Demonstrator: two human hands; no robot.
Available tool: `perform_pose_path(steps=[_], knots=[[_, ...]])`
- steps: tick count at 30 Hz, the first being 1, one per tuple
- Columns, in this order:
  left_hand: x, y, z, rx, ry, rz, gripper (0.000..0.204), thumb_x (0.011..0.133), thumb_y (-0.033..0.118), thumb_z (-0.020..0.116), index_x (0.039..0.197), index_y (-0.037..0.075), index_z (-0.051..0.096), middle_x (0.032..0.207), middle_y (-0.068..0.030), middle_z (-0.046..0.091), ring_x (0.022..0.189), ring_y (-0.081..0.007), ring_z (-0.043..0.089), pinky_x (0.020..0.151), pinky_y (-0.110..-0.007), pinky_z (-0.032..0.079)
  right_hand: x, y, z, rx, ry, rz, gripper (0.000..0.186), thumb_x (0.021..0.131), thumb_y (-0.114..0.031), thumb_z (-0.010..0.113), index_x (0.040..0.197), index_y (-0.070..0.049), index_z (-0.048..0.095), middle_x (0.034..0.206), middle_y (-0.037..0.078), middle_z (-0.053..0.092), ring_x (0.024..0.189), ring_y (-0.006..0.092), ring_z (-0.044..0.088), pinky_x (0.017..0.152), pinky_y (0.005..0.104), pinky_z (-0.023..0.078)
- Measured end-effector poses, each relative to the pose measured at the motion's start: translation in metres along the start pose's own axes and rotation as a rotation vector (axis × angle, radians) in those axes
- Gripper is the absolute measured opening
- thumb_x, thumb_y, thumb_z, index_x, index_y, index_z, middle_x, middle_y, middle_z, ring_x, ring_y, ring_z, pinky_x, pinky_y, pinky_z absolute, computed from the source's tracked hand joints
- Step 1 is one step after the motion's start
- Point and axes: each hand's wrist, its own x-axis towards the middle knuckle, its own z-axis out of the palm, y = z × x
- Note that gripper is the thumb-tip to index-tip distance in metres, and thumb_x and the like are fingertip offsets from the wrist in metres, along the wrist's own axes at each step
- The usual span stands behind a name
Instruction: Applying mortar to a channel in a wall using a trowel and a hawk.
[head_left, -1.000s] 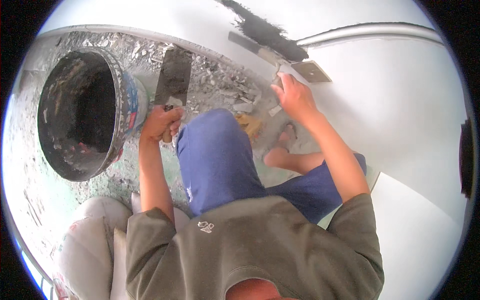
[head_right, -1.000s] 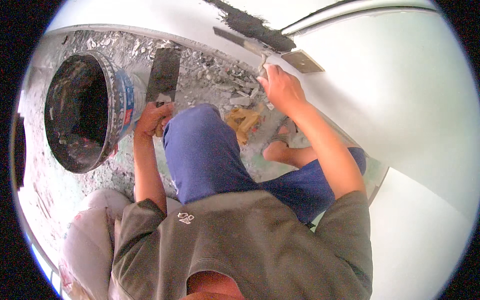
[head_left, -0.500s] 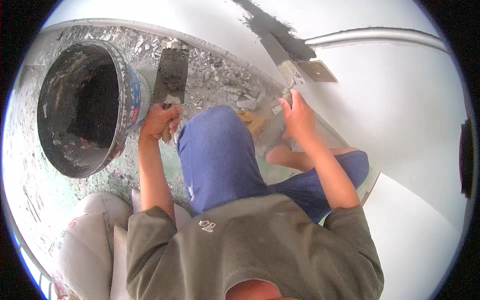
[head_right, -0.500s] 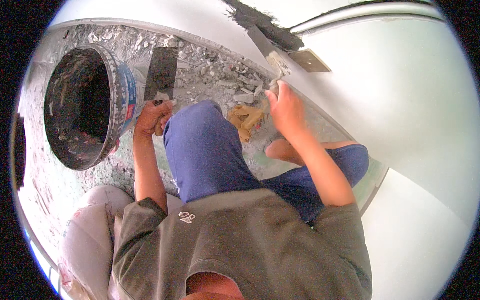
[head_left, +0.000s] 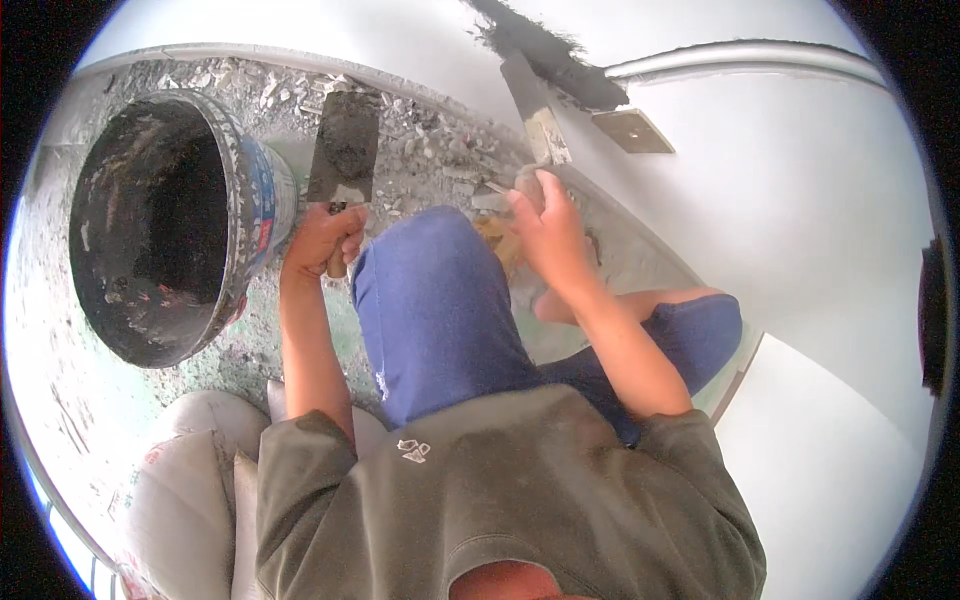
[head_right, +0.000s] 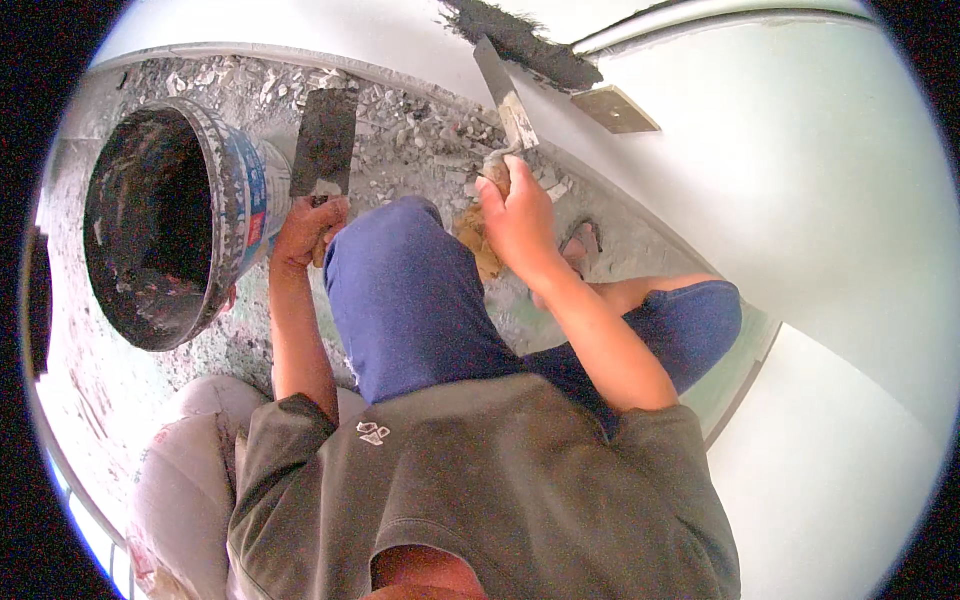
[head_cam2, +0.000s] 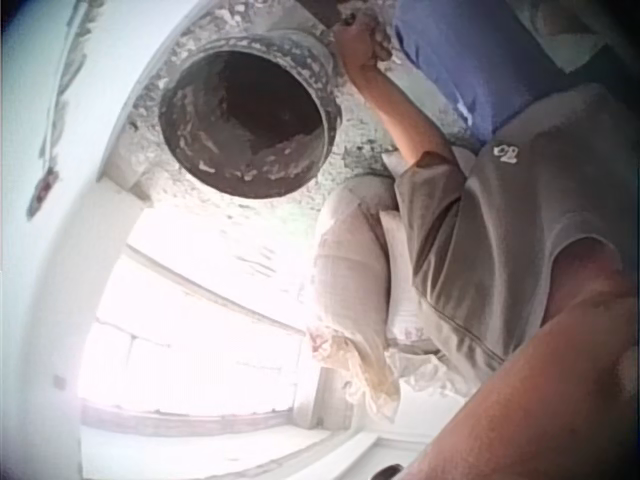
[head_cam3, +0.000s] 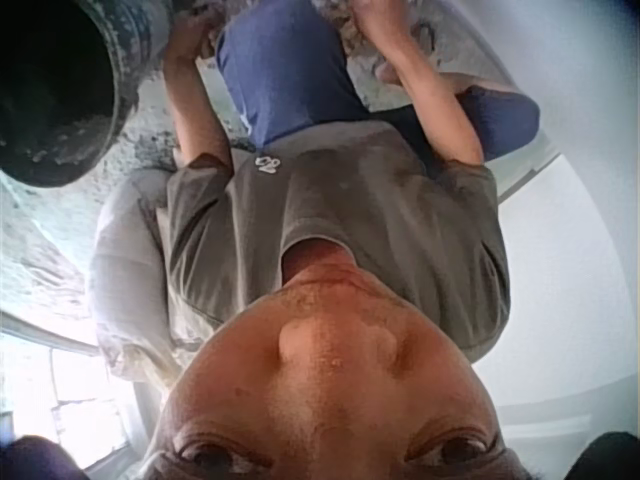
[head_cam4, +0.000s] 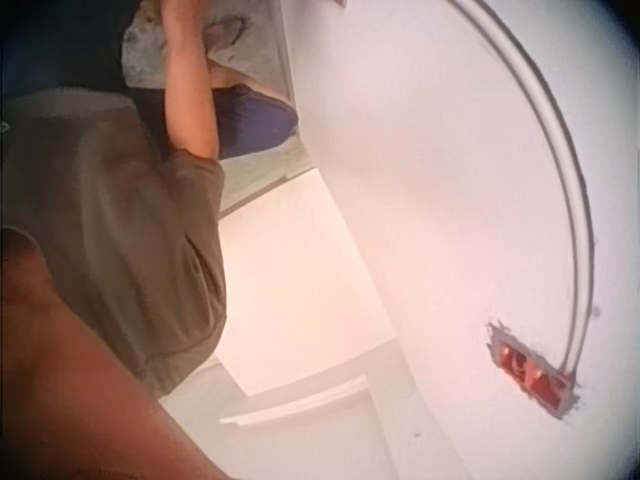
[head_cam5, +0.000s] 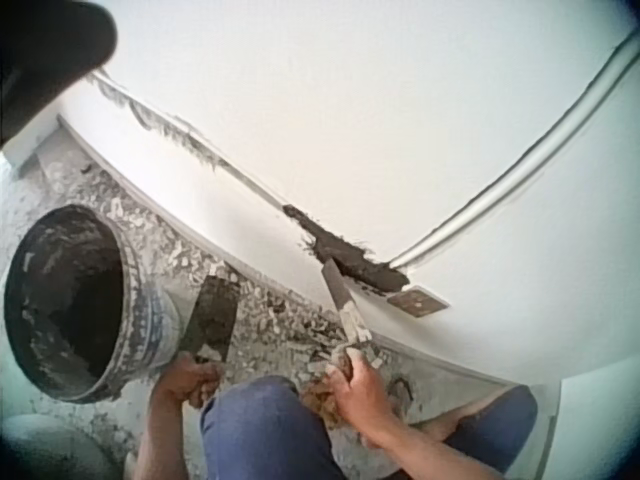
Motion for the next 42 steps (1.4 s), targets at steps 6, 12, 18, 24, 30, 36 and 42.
perform_pose_path(steps=[6, 12, 18, 24, 30, 36, 42], knots=[[-0.007, 0.001, -0.002, 0.041, 0.018, 0.014, 0.019, 0.084, 0.015, 0.064, 0.070, 0.007, 0.054, 0.054, -0.0017, 0.049, 0.041, -0.0111, 0.044, 0.038, -0.028, 0.034, -0.011, -0.006, -0.004, -0.088, 0.051, 0.000, 0.049, 0.090, -0.027, 0.061, 0.126, 0.003, 0.049, 0.112, 0.028, 0.061, 0.105, 0.0439, 0.059, 0.090, 0.0461, 0.046], [-0.012, 0.001, -0.011, 0.091, 0.055, -0.056, 0.023, 0.084, 0.016, 0.064, 0.065, 0.008, 0.053, 0.052, -0.0029, 0.049, 0.040, -0.0127, 0.044, 0.038, -0.028, 0.033, -0.015, -0.001, -0.005, -0.121, 0.063, 0.025, 0.049, 0.090, -0.027, 0.061, 0.126, 0.004, 0.049, 0.113, 0.029, 0.061, 0.106, 0.0439, 0.058, 0.090, 0.0459, 0.046], [-0.014, 0.002, -0.004, -0.034, 0.033, -0.019, 0.020, 0.083, 0.014, 0.065, 0.069, 0.006, 0.054, 0.053, -0.0024, 0.049, 0.040, -0.0116, 0.044, 0.037, -0.027, 0.034, -0.022, 0.020, -0.020, -0.226, 0.096, -0.051, 0.049, 0.091, -0.028, 0.060, 0.128, 0.001, 0.048, 0.113, 0.027, 0.061, 0.104, 0.0438, 0.059, 0.088, 0.0475, 0.047], [-0.009, 0.001, 0.007, 0.031, 0.108, 0.010, 0.019, 0.085, 0.013, 0.065, 0.072, 0.005, 0.055, 0.053, -0.0011, 0.048, 0.040, -0.0114, 0.043, 0.037, -0.027, 0.034, -0.022, 0.017, -0.074, -0.447, 0.025, -0.171, 0.044, 0.091, -0.028, 0.061, 0.124, -0.003, 0.051, 0.109, 0.024, 0.063, 0.098, 0.0438, 0.060, 0.083, 0.0487, 0.048], [-0.006, 0.005, 0.006, 0.069, 0.070, 0.036, 0.020, 0.087, 0.014, 0.063, 0.070, 0.006, 0.055, 0.051, -0.0016, 0.049, 0.039, -0.0116, 0.043, 0.037, -0.028, 0.034, -0.019, 0.006, -0.143, -0.596, -0.009, -0.402, 0.039, 0.087, -0.023, 0.068, 0.116, 0.000, 0.056, 0.098, 0.020, 0.065, 0.086, 0.0372, 0.065, 0.072, 0.0420, 0.052], [-0.002, 0.004, 0.007, 0.065, 0.086, 0.014, 0.020, 0.085, 0.013, 0.062, 0.068, 0.006, 0.055, 0.050, -0.0023, 0.049, 0.038, -0.0116, 0.044, 0.037, -0.028, 0.035, -0.006, 0.014, -0.192, -0.761, -0.037, -0.474, 0.036, 0.087, -0.020, 0.066, 0.116, -0.003, 0.053, 0.099, 0.020, 0.064, 0.087, 0.0400, 0.063, 0.071, 0.0446, 0.051], [0.004, 0.000, 0.005, 0.022, 0.060, 0.045, 0.018, 0.083, 0.012, 0.063, 0.069, 0.005, 0.055, 0.051, -0.0024, 0.049, 0.038, -0.0111, 0.043, 0.036, -0.028, 0.035, 0.011, 0.017, -0.218, -0.801, -0.013, -0.412, 0.034, 0.090, -0.027, 0.062, 0.116, -0.006, 0.053, 0.102, 0.018, 0.064, 0.089, 0.0384, 0.063, 0.074, 0.0459, 0.051]])
